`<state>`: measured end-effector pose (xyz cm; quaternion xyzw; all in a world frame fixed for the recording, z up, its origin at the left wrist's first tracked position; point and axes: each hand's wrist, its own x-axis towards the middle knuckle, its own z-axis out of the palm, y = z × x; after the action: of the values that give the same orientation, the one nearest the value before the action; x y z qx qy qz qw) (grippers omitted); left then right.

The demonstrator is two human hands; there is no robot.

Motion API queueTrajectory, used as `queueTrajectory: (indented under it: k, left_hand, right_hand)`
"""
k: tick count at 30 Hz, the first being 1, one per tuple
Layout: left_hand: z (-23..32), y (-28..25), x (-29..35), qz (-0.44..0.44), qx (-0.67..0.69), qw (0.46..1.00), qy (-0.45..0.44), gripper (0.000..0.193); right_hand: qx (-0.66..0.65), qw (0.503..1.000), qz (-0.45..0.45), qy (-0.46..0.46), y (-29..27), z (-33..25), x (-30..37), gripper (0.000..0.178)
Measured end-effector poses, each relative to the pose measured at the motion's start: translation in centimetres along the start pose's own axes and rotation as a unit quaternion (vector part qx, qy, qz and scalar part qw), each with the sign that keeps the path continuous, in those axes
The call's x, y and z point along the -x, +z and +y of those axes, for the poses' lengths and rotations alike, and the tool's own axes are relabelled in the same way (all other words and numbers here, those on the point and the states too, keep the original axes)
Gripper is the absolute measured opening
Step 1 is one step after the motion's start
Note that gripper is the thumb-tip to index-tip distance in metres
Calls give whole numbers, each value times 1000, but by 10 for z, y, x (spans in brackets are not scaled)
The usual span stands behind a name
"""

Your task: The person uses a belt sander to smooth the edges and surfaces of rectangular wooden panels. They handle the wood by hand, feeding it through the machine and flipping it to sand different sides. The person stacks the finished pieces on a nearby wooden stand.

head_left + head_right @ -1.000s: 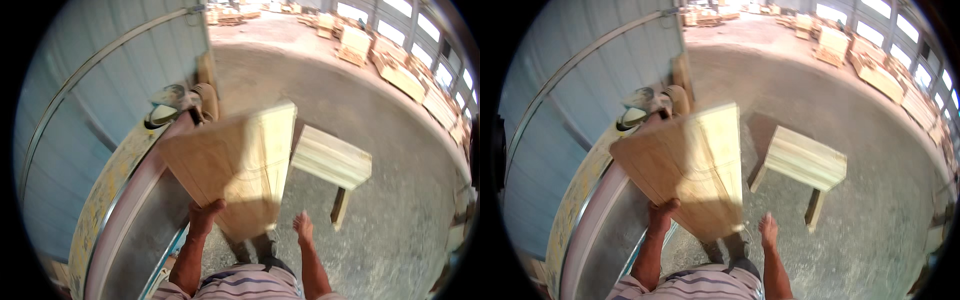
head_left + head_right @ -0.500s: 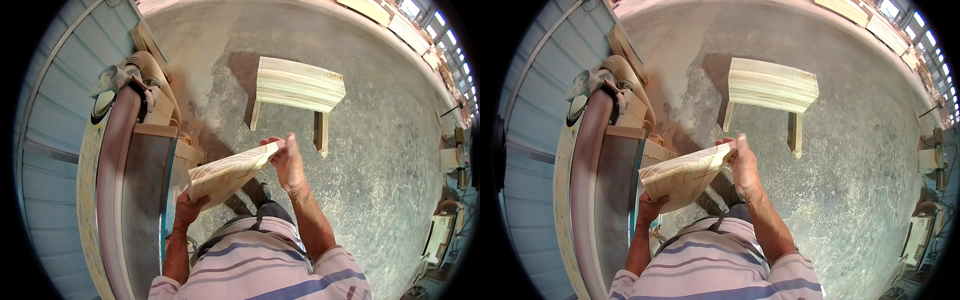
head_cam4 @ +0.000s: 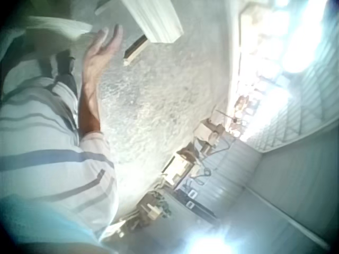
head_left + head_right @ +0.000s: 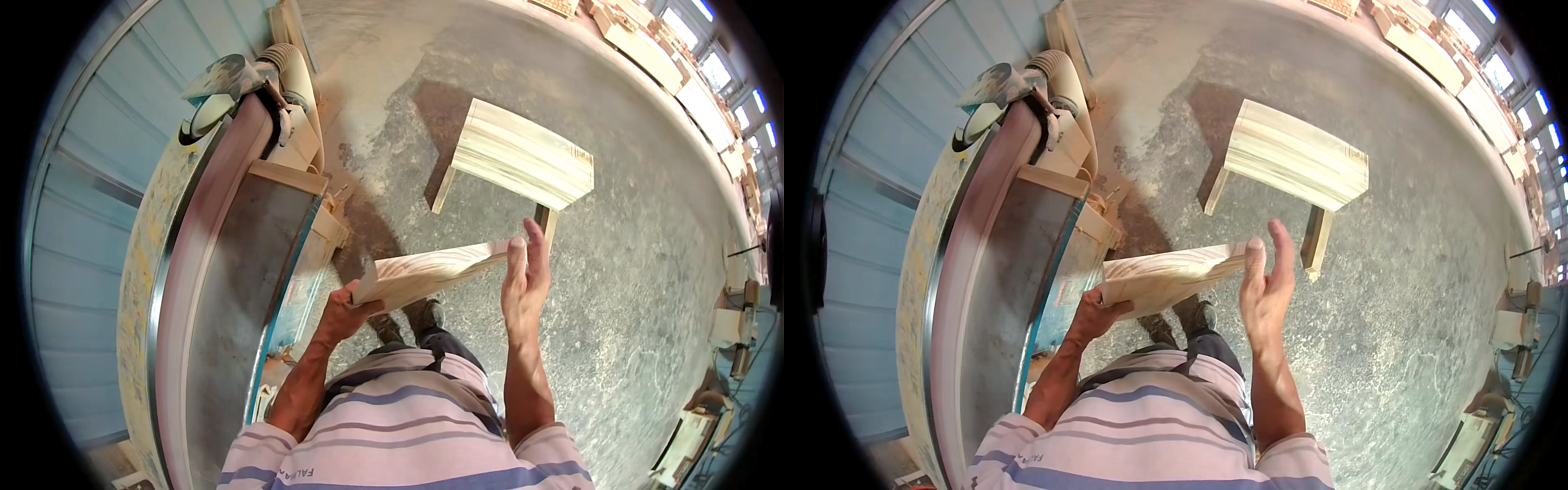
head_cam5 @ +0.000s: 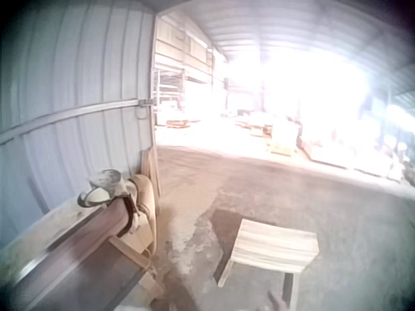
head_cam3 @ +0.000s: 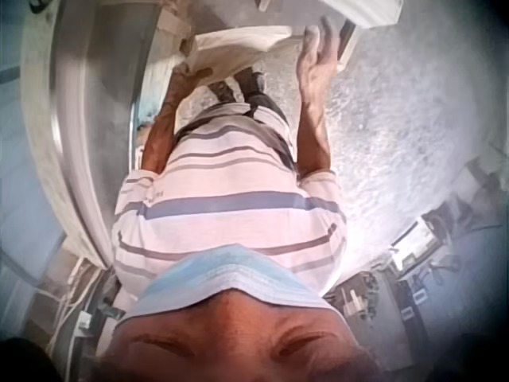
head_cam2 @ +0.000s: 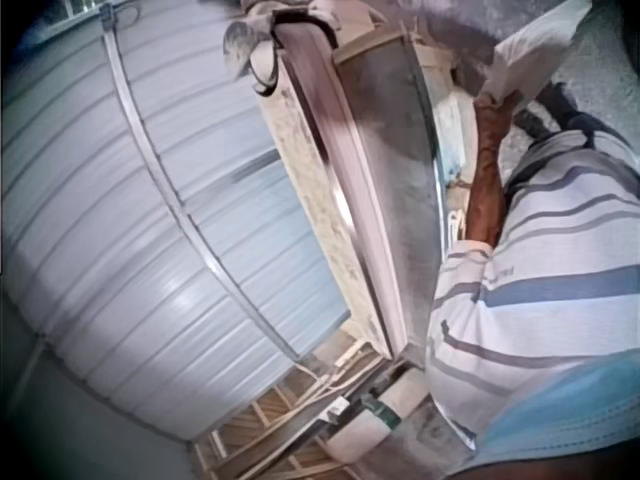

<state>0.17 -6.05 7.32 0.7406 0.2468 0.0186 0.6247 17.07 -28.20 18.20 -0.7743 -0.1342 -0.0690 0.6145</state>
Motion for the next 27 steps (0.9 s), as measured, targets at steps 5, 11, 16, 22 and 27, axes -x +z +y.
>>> queueTrajectory:
  k: [5,11,16,22,27]
  left_hand:
    - [2,6,-5,-22,29,999,31,27]
    - [8,5,-3,10,-22,999,28,28]
    - [35,-4,0,70,20,997,40,33]
    - [86,-34,1,188,121,971,84,35]
    - [105,-59,5,290,286,885,224,37]
  right_hand:
    - [163,931,-143,-293,22,-54,26,51]
    - [256,909,-152,-291,25,-41,26,45]
    - [177,977,-45,-113,-13,11,10,42]
    - [29,984,24,173,-36,133,22,48]
    - [-18,919,19,393,-55,228,44,61]
